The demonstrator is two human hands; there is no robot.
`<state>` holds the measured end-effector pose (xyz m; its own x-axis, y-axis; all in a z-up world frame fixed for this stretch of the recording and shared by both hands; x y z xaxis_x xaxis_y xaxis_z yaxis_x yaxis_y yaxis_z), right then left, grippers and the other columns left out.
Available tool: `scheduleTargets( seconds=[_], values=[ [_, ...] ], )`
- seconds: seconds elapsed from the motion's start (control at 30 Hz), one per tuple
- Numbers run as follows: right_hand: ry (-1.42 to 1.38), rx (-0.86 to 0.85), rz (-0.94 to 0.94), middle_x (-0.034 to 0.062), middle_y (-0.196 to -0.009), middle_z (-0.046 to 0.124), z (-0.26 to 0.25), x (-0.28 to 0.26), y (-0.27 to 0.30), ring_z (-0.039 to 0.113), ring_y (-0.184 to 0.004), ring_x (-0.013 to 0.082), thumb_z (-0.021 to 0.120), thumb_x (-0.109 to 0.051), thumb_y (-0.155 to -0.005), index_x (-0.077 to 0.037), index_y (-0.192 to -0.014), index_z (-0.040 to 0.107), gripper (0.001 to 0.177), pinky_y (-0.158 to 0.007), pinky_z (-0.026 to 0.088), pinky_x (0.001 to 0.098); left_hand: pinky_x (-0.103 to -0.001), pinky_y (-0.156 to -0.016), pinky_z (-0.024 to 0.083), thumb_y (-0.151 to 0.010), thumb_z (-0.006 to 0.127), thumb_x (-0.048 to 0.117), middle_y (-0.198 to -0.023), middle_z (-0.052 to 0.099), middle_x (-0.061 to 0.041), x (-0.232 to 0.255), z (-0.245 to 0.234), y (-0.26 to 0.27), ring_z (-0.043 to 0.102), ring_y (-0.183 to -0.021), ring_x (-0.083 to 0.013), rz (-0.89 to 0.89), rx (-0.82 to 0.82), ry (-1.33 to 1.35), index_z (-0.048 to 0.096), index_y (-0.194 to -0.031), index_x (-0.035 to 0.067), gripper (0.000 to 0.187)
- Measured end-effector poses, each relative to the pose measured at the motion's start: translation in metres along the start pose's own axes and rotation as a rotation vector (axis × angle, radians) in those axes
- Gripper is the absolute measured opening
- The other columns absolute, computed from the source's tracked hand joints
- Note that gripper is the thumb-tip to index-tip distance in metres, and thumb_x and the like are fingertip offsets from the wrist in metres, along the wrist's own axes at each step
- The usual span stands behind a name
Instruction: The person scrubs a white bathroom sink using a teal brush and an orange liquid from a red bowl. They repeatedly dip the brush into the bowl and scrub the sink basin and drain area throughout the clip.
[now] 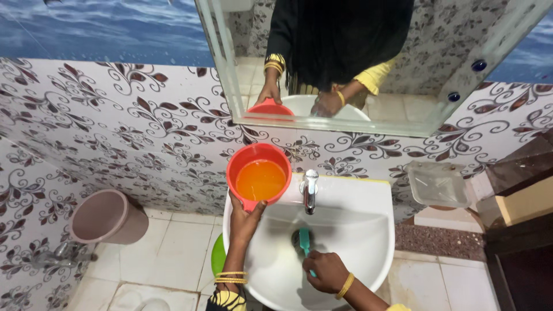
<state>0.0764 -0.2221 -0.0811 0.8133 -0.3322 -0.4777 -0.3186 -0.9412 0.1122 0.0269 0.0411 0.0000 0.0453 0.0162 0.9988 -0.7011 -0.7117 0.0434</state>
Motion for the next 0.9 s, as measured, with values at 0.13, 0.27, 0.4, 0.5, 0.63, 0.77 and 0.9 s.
scheduleTargets(
  seconds=[0.13, 0.27, 0.4, 0.5, 0.63, 0.77, 0.9],
  values=[
    [-0.095, -0.071, -0.058, 0.0077, -0.093, 0.070, 0.013, -0.008, 0.015, 0.069, -0.078, 0.0339, 0.067, -0.027, -0.083, -0.019, -0.088, 0.075, 0.013, -0.068, 0.056, 0.0495, -0.036, -0.106, 0.045, -0.089, 0.082, 0.030, -0.152, 0.048, -0.024, -0.012, -0.001, -0.006, 0.052, -0.137, -0.0297, 0.260, 0.015, -0.068, 0.001, -0.165, 0.009, 0.112],
    [0.098, -0.083, -0.107, 0.0145, -0.093, 0.065, 0.017, -0.003, 0.001, 0.069, -0.072, 0.0370, 0.071, -0.027, -0.081, -0.012, -0.094, 0.070, 0.021, -0.064, 0.056, 0.0505, -0.034, -0.092, 0.054, -0.083, 0.080, 0.035, -0.148, 0.051, -0.020, -0.009, 0.001, -0.008, 0.061, -0.125, -0.0281, 0.135, -0.005, 0.021, -0.001, -0.163, 0.012, 0.116],
    [-0.002, 0.024, -0.052, 0.0093, -0.093, 0.069, 0.036, 0.019, 0.000, 0.070, -0.074, 0.0349, 0.070, -0.022, -0.079, -0.017, -0.086, 0.073, 0.009, -0.065, 0.056, 0.0497, -0.036, -0.077, 0.057, -0.075, 0.078, 0.041, -0.142, 0.060, -0.017, -0.004, 0.000, -0.001, 0.069, -0.106, -0.0301, -0.041, 0.007, -0.023, 0.007, -0.162, 0.016, 0.115],
    [-0.003, -0.063, -0.078, 0.0093, -0.097, 0.069, 0.066, 0.022, 0.001, 0.072, -0.077, 0.0331, 0.068, -0.021, -0.086, -0.021, -0.089, 0.074, 0.007, -0.065, 0.057, 0.0498, -0.032, -0.083, 0.058, -0.079, 0.081, 0.043, -0.143, 0.057, -0.019, 0.003, 0.002, -0.003, 0.066, -0.114, -0.0240, 0.141, 0.014, -0.022, 0.008, -0.160, 0.014, 0.113],
    [0.120, -0.041, -0.106, 0.0151, -0.095, 0.066, 0.061, 0.028, -0.010, 0.070, -0.068, 0.0362, 0.070, -0.022, -0.083, -0.013, -0.091, 0.072, 0.012, -0.059, 0.056, 0.0522, -0.033, -0.087, 0.054, -0.080, 0.080, 0.043, -0.141, 0.060, -0.020, 0.006, 0.000, 0.000, 0.065, -0.111, -0.0266, 0.065, 0.029, -0.113, 0.004, -0.163, 0.016, 0.115],
    [0.066, -0.019, -0.049, 0.0152, -0.086, 0.066, 0.058, 0.032, -0.010, 0.069, -0.065, 0.0368, 0.072, -0.020, -0.075, -0.015, -0.084, 0.074, 0.010, -0.059, 0.056, 0.0507, -0.037, -0.078, 0.058, -0.075, 0.078, 0.042, -0.142, 0.059, -0.017, 0.005, 0.000, 0.000, 0.068, -0.103, -0.0288, -0.031, 0.024, -0.100, 0.007, -0.161, 0.017, 0.114],
    [0.171, -0.050, -0.110, 0.0138, -0.095, 0.066, 0.073, 0.021, -0.002, 0.071, -0.069, 0.0324, 0.069, -0.019, -0.093, -0.013, -0.093, 0.071, 0.006, -0.058, 0.057, 0.0492, -0.034, -0.085, 0.057, -0.080, 0.081, 0.038, -0.144, 0.056, -0.020, -0.001, -0.001, -0.005, 0.066, -0.113, -0.0249, 0.149, 0.052, -0.125, 0.009, -0.162, 0.012, 0.112]
  ],
)
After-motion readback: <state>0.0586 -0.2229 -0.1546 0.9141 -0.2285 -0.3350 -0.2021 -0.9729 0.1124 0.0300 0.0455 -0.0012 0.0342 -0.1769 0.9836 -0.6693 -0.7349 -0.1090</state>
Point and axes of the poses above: each hand's wrist, its own y-axis away from the middle knuckle, its own z-axis out of the palm, x = y × z, the point moved 4 cm from there along -y, towards the middle knuckle
